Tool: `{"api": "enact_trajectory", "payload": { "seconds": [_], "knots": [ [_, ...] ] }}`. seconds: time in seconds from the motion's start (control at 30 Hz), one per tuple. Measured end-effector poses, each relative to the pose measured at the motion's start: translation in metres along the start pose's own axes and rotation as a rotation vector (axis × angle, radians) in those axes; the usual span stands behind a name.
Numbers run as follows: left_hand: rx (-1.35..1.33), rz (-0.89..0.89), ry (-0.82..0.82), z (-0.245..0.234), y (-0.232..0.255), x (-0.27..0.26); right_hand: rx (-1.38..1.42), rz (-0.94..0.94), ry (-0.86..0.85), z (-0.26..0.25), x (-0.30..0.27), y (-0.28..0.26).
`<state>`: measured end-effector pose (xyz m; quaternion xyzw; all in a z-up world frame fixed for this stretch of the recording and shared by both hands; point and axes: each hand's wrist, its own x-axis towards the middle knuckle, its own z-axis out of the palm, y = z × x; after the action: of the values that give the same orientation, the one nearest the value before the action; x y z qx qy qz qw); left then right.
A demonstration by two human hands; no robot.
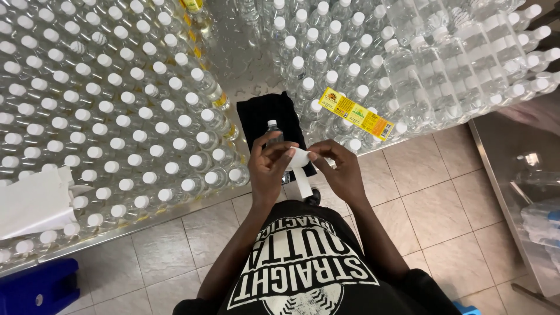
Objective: The person repeatedly picks up clear plastic bottles, applies a yellow label to each bottle, and places the labeled bottles back onto a shelf. The person also handles white paper sheets during the process.
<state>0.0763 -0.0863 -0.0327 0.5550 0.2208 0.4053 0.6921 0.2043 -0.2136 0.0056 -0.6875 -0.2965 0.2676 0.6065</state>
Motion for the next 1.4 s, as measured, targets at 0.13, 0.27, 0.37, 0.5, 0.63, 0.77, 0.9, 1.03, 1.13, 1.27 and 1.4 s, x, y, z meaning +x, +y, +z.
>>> {"api": "enact_trajectory", "payload": {
  "seconds": [0.13,0.27,0.37,0.5,0.63,0.77,0.9,1.03,1.13,1.27,1.4],
  "knots": [
    [0.108,0.05,0.019,-0.001,0.007,-0.006,0.09,0.051,0.075,0.0,0.0,0.011],
    [0.194,-0.092,-0.015,-0.015,0.007,-0.024,0.252,0.106,0.226,0.001,0.0,0.004],
    [-0.083,-0.266,-0.149,-0.022,-0.029,-0.033,0.232,0.104,0.201,0.01,-0.004,0.011],
    [-0.025,-0.21,-0.227,-0.004,0.011,-0.029,0.171,0.004,0.142,0.033,-0.009,0.005],
    [0.071,-0.245,-0.159,-0.002,0.022,-0.026,0.049,-0.092,0.039,0.047,-0.01,-0.006],
    [0.157,-0.24,-0.033,-0.011,0.034,-0.022,0.097,-0.102,-0.061,0.057,-0.014,0.003],
    [0.173,-0.237,0.023,-0.038,0.015,-0.03,0.167,-0.086,-0.132,0.067,-0.016,0.004],
    [0.073,-0.274,0.156,-0.079,-0.024,-0.038,0.332,0.015,-0.164,0.077,-0.017,0.017],
    [-0.118,-0.28,0.365,-0.101,0.014,-0.025,0.43,0.088,-0.109,0.077,-0.011,0.028],
    [-0.424,-0.129,0.633,-0.194,0.025,-0.01,0.653,0.06,-0.02,0.064,0.008,0.028],
    [-0.384,0.144,0.664,-0.299,0.082,-0.015,0.844,0.116,0.084,0.055,0.02,0.007]
  ]
}}
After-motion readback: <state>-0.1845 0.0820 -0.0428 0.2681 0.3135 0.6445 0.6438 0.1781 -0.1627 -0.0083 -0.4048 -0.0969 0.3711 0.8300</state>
